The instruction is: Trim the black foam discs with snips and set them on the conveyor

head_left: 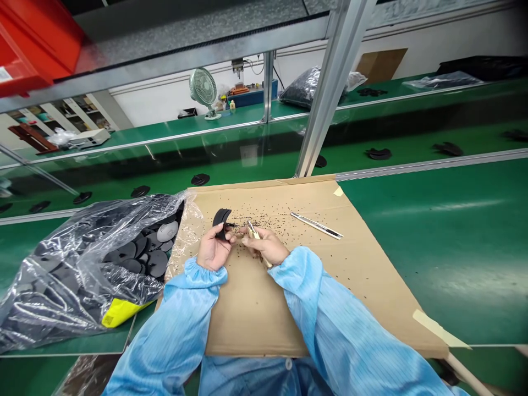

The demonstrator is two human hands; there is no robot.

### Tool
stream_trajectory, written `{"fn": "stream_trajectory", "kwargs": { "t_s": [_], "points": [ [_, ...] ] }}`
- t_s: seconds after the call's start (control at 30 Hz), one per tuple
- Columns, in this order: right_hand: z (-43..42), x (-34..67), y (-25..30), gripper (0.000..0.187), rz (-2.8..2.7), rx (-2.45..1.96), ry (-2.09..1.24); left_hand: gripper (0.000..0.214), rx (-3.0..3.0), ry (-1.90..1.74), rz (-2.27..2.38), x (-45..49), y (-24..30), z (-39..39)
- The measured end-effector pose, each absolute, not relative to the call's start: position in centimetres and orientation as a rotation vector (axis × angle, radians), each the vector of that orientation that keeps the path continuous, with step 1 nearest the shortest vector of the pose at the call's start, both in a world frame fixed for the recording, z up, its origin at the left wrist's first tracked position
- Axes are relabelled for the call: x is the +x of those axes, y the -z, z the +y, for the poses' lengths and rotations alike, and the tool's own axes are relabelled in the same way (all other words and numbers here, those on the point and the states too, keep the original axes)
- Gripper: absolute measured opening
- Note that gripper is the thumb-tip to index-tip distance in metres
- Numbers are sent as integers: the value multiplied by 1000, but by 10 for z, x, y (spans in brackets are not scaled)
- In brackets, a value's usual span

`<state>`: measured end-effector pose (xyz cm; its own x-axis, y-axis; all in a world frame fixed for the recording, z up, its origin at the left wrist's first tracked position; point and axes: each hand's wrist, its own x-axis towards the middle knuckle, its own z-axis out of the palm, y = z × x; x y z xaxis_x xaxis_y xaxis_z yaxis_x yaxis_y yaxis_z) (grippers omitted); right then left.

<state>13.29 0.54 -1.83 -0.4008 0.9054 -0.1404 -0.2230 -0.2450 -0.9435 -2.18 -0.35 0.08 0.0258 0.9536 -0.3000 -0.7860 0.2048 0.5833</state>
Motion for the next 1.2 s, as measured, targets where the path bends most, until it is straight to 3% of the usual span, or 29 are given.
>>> {"fn": "stream_trajectory", "kwargs": {
  "t_s": [0.1,0.43,0.83,1.1,1.2],
  "points": [
    [5,134,15,44,-1103,-928,-1735,2,305,-1391,729,-24,2,-2],
    [4,130,18,43,-1098,-878,-1501,11,353,-1390,805,-24,1,-3],
    [-7,131,13,41,-1688,-1126,-725,7,336,-1376,771,-25,1,-2],
    [-10,131,15,44,-1994,-1216,-547,27,341,-1293,735,-29,-3,-4],
    [-12,130,11,45,-2157,-1245,-530,25,370,-1254,663,-30,-2,-5]
  ]
}}
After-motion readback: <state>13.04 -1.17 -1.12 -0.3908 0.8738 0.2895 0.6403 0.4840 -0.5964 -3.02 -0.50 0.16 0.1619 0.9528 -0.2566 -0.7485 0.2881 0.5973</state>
